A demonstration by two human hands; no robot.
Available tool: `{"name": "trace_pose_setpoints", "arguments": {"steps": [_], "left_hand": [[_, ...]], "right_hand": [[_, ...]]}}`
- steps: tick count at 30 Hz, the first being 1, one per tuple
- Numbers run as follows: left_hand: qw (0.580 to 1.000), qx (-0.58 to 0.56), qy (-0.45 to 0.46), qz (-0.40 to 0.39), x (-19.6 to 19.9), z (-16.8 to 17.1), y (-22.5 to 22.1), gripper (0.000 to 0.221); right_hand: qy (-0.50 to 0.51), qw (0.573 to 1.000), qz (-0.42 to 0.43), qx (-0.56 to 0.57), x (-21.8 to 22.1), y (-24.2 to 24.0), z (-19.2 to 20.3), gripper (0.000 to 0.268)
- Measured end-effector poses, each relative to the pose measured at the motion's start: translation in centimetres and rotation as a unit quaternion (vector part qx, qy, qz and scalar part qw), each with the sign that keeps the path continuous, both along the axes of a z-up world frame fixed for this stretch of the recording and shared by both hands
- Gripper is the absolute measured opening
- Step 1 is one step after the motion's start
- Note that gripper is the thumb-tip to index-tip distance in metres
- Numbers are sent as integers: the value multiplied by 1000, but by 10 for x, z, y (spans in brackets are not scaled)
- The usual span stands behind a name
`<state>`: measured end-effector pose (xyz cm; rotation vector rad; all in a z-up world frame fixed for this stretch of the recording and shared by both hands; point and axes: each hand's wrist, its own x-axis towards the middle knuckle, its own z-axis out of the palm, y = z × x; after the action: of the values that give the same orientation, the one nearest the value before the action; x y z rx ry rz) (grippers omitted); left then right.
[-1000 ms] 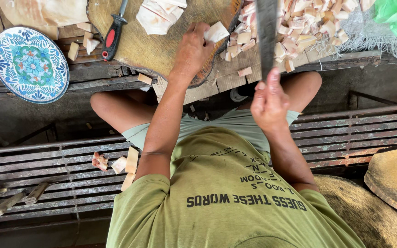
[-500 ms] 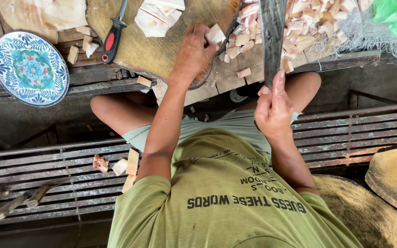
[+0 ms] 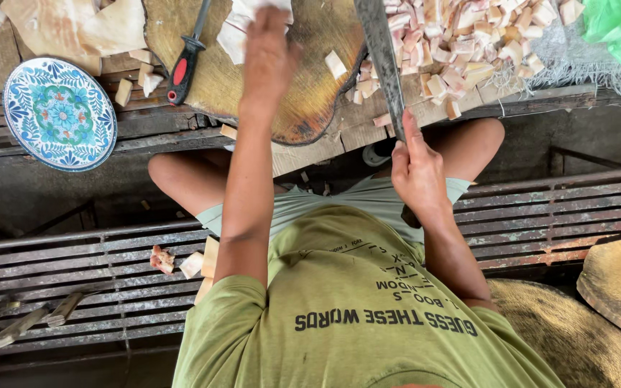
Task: The person sits on a metal grate and uses a large knife to cut a slab of pork fat into small cubes on a wooden board. The person repeatedly slices the fat into strips and then dices them, accumulating a pile of cubes on the board.
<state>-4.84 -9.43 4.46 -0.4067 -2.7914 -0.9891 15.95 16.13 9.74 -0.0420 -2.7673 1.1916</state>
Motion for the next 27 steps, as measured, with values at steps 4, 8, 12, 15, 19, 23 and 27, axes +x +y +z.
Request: {"name": "trace_pose_setpoints", "arguments": {"steps": [4,8,12,15,19,23,27], "left_hand": [[984,-139,98,58,-34,-14,-28,61],[988,-110,107,13,-54,-38,-41,47],[988,-133,73,8,-65,-64,-44,34],[985,-152,74,-15,-70,-73,-45,33],[968,-206,129,-60,-71,-63,-47,39],[993,-53,-47,-89,-53,-35,-27,34],[984,-21,-151,-96,-15,-15,4,35]], "right_hand": [[7,996,83,32,15,-1,-1,66],[-12,994,78,77,15,0,-13,63],[24,996,28,79,4,9,-31,63],[-29,997,-33,58,-4,23,-41,61],[-20,998,-36,-51,-4,38,-50,62],[-44,979,-38,-197,-4,30,-57,65],[-70,969,-44,-234,-1,18,-59,65]]}}
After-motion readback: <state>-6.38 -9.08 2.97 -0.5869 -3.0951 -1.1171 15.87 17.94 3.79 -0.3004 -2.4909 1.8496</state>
